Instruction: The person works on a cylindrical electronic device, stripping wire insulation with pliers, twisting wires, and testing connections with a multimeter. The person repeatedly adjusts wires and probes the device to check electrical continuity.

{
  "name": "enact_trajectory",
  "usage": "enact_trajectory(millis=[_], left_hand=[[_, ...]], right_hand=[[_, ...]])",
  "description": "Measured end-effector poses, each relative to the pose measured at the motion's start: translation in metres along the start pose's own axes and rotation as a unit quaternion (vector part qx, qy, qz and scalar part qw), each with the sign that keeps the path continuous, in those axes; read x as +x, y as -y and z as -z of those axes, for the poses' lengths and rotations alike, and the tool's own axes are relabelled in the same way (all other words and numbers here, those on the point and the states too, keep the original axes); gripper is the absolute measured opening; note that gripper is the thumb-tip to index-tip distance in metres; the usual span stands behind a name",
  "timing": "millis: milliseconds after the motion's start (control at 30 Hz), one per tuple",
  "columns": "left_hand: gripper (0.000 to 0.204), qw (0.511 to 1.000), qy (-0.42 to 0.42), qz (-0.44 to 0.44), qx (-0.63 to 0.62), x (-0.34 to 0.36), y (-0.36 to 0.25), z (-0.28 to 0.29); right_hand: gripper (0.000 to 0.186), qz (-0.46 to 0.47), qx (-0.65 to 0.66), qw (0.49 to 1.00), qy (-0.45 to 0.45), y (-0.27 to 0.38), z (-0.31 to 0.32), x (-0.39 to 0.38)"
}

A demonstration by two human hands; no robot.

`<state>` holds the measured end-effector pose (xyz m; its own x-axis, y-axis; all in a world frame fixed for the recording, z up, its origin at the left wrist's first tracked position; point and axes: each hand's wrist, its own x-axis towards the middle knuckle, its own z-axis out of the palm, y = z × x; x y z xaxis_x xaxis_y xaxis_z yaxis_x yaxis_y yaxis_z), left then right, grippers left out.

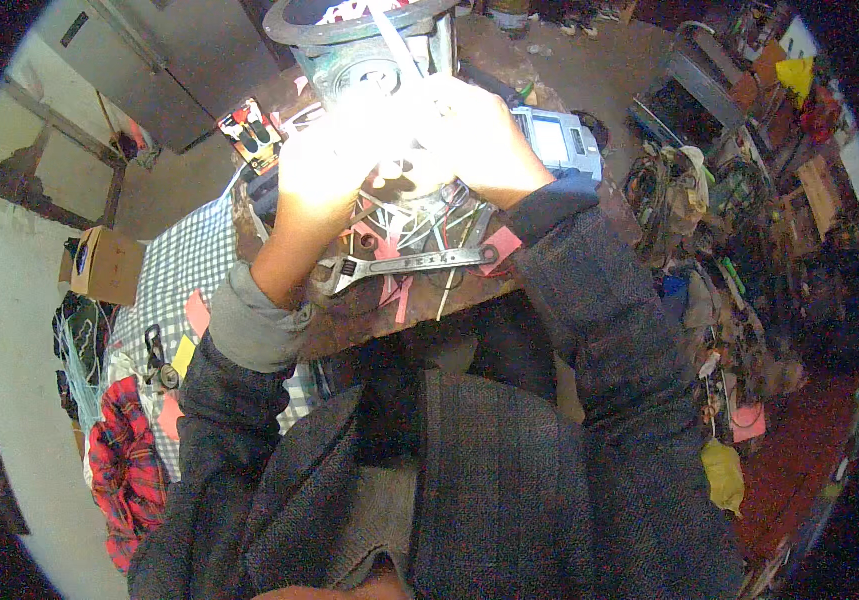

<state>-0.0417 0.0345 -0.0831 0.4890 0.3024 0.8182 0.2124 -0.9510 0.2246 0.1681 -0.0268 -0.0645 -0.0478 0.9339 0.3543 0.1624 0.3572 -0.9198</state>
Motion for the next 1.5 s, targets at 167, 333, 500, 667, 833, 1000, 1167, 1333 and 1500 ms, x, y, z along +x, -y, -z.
enact_trajectory(millis=[167, 333, 500, 667, 833, 1000, 1167, 1333, 1500], left_hand=[[0.017, 0.997, 0.017, 0.053, 0.055, -0.005, -0.010, -0.003], [0.016, 0.990, -0.029, -0.096, 0.095, 0.003, -0.003, -0.001], [0.016, 0.972, 0.061, 0.141, -0.176, 0.000, -0.004, 0.004], [0.017, 0.882, 0.011, 0.270, -0.386, 0.001, -0.006, -0.006], [0.023, 0.920, 0.030, 0.219, -0.324, 0.001, -0.018, -0.004], [0.036, 0.739, 0.139, 0.480, -0.453, 0.002, -0.027, 0.015], [0.030, 0.802, 0.079, 0.375, -0.458, 0.008, -0.019, 0.008], [0.031, 0.691, -0.003, 0.464, -0.555, 0.017, -0.014, -0.009], [0.024, 0.667, -0.054, 0.471, -0.576, 0.025, -0.004, -0.015]], right_hand=[[0.025, 0.136, -0.178, 0.974, -0.022, -0.007, 0.001, 0.001], [0.025, 0.073, -0.066, 0.995, -0.001, -0.008, 0.001, 0.004], [0.026, 0.067, -0.067, 0.995, -0.009, -0.009, 0.001, -0.001], [0.027, 0.160, -0.174, 0.971, -0.043, -0.011, 0.000, -0.002], [0.028, 0.283, -0.288, 0.915, -0.013, -0.012, 0.007, -0.005], [0.027, 0.302, -0.390, 0.870, -0.024, -0.020, 0.004, -0.020], [0.023, 0.243, -0.304, 0.914, -0.110, -0.028, -0.015, -0.041], [0.012, 0.108, -0.123, 0.977, -0.141, -0.025, -0.039, -0.089], [0.017, -0.118, -0.068, 0.984, -0.111, -0.042, -0.047, -0.144]])
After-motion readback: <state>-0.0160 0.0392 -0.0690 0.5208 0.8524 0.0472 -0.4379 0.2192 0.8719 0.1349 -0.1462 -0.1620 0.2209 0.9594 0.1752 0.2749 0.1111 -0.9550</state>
